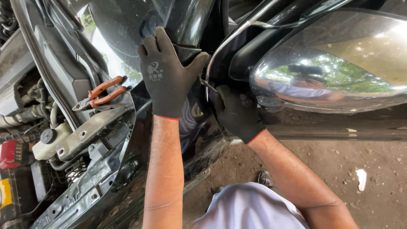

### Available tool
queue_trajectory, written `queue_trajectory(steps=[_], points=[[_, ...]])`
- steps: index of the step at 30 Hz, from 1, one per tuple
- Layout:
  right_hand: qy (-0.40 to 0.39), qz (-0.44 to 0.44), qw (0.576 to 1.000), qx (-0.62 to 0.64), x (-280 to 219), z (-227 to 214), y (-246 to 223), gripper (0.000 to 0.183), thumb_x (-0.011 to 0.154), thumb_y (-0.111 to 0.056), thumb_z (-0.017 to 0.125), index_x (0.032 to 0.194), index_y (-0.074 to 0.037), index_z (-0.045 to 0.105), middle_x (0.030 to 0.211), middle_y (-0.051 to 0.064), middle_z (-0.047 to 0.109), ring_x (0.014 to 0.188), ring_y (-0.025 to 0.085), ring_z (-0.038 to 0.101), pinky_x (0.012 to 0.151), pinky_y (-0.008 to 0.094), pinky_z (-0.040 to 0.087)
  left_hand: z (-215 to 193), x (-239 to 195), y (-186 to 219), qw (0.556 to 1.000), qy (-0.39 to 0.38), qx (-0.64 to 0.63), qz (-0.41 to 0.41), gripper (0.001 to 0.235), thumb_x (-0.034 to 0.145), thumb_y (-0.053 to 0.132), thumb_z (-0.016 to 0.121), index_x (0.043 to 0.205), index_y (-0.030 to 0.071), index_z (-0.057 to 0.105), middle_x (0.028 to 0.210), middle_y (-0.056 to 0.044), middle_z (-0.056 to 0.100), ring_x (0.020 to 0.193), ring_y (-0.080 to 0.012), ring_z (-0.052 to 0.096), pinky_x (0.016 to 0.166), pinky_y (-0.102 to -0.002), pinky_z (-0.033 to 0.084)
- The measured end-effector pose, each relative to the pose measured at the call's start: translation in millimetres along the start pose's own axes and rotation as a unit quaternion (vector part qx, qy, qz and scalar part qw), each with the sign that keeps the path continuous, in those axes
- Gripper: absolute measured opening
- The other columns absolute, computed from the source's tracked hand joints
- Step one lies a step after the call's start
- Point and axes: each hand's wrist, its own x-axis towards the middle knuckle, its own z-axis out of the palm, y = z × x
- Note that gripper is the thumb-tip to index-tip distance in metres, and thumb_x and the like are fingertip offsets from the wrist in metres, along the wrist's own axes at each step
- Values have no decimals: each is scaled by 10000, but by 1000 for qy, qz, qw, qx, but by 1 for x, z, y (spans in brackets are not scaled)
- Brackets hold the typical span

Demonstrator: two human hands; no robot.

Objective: The person uses a small metal pick tool to pry and release plastic retaining clips along the seam between the front fender and the door of a black car. The person works along the seam, releasing multiple clips one by one.

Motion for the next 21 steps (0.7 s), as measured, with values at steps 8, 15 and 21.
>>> queue_trajectory(steps=[8, 15, 21], points=[[-69, 10, 996, -64, -1, 5, 7, 138, 974, -165, 616, 1052, -58, 654, 807, 171, 686, 733, 372, 686, 627, 493, 526, -4, 2, 2, 1000, -5, -3, -7, 1161, 898, 944, 607, 1387, -103, 491, 1176, -210, 519, 1042, -314, 594, 719, -434, 587], [-42, 6, 983, -179, -2, -1, -10, 229, 908, -199, 649, 1094, -69, 676, 893, 196, 687, 778, 379, 681, 626, 501, 537, -10, 5, 6, 999, -19, -31, -16, 1146, 886, 894, 684, 1383, -118, 479, 1170, -225, 513, 1043, -338, 588, 740, -464, 588], [-36, 1, 978, -206, -11, 14, 6, 306, 913, -163, 635, 1201, -69, 676, 983, 196, 687, 826, 367, 693, 655, 488, 546, -10, 4, 6, 999, -5, -31, -10, 1125, 901, 865, 714, 1396, -114, 469, 1182, -216, 515, 1054, -335, 587, 763, -468, 585]])
